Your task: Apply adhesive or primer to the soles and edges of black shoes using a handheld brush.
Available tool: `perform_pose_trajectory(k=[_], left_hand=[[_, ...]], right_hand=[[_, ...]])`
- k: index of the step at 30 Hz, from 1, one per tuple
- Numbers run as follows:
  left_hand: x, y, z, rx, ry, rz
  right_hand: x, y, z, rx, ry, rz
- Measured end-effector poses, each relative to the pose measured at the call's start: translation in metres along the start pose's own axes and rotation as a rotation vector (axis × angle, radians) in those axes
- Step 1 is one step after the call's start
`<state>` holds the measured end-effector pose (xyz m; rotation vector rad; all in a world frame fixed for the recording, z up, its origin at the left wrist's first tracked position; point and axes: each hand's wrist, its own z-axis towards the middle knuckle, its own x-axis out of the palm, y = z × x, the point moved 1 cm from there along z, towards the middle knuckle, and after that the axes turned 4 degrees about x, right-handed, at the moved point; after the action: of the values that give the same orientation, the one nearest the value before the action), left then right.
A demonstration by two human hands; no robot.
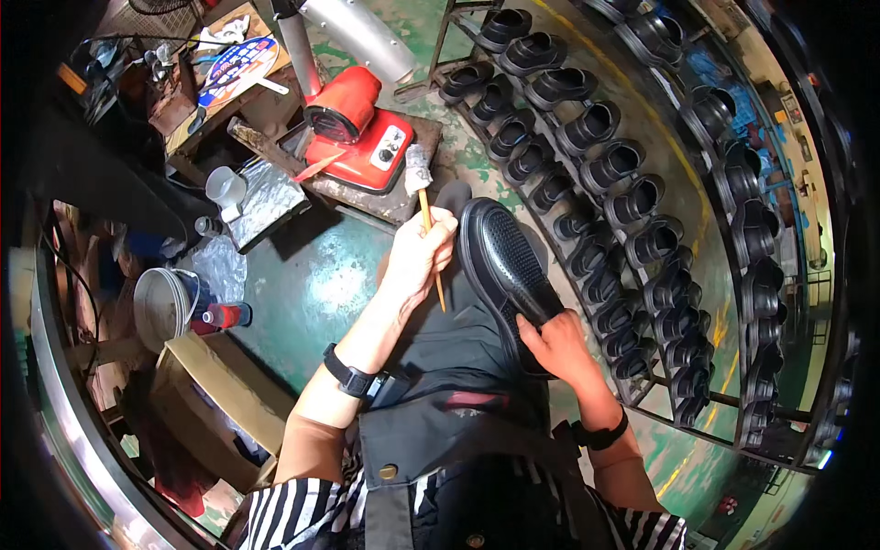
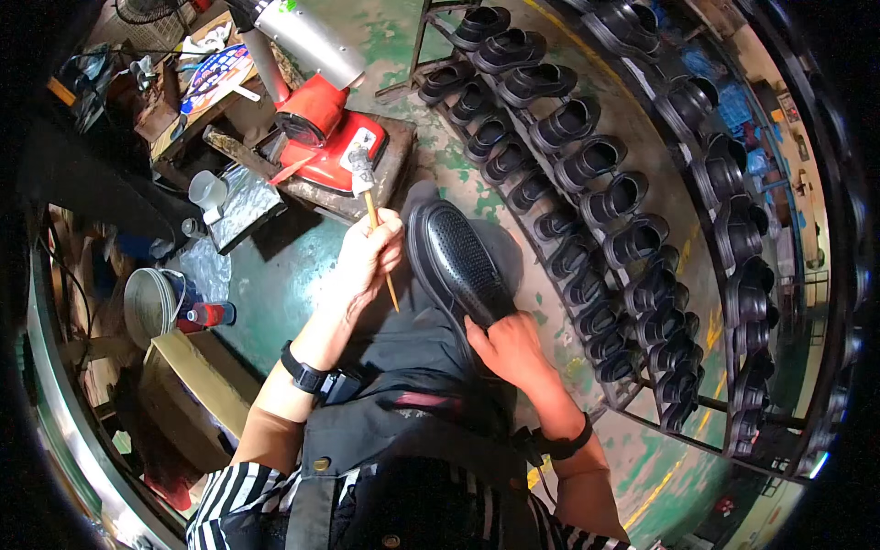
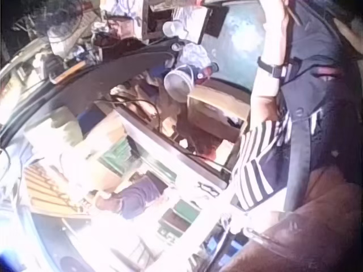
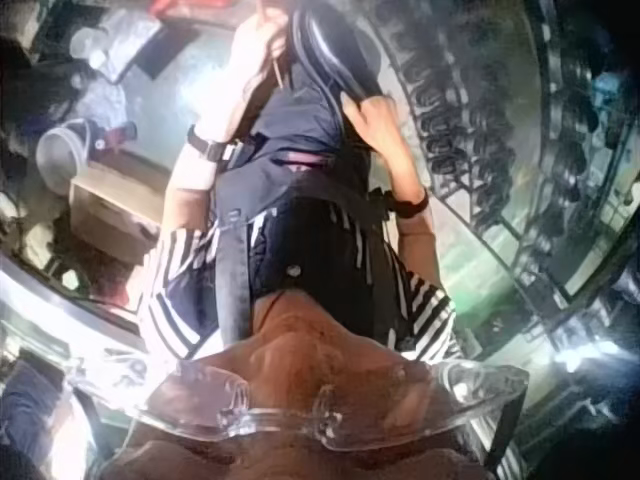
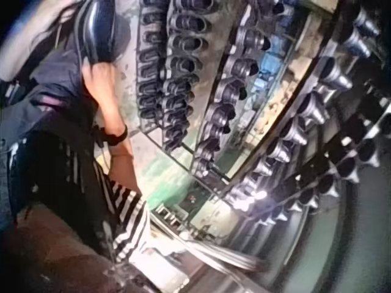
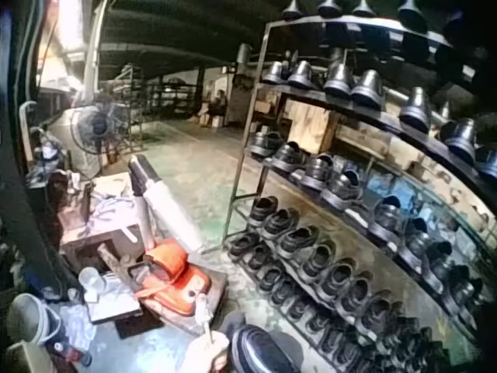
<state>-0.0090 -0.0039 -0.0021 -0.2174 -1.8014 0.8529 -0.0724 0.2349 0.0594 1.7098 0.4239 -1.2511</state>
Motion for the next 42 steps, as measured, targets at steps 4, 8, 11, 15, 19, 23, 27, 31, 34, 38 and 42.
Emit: perform_pose_trajectory(k=[4,8,11,15,19,23,27,31,34,38,42], left_hand=[[-0.015,-0.016,0.008,0.003,-0.041,-0.064],[-0.021,-0.013,0.021,-0.041,-0.030,-0.215],[-0.026,-0.016,0.043,-0.029,-0.049,-0.284],[-0.029,-0.026,0.084,0.014,-0.085,-0.382],[-0.032,-0.039,0.120,0.079,-0.102,-0.426],[-0.036,-0.049,0.139,0.122,-0.138,-0.419],[-0.041,-0.053,0.149,0.125,-0.146,-0.458],[-0.047,-0.054,0.153,0.131,-0.112,-0.447],[-0.048,-0.054,0.152,0.137,-0.148,-0.479],[-0.046,-0.055,0.145,0.142,-0.128,-0.460],[-0.049,-0.053,0.124,0.116,-0.121,-0.367]], right_hand=[[0.008,0.005,0.015,-0.097,-0.068,-0.096],[-0.001,0.001,0.035,-0.142,-0.065,-0.211],[-0.004,-0.004,0.070,-0.220,-0.058,-0.273],[-0.009,-0.007,0.126,-0.260,-0.093,-0.275],[-0.013,-0.007,0.174,-0.340,-0.141,-0.332],[-0.013,-0.005,0.202,-0.356,-0.148,-0.321],[-0.014,-0.002,0.215,-0.370,-0.137,-0.344],[-0.011,0.002,0.223,-0.384,-0.153,-0.370],[-0.006,0.000,0.224,-0.365,-0.172,-0.349],[0.000,-0.008,0.220,-0.303,-0.158,-0.336],[0.002,-0.017,0.212,-0.299,-0.138,-0.274]])
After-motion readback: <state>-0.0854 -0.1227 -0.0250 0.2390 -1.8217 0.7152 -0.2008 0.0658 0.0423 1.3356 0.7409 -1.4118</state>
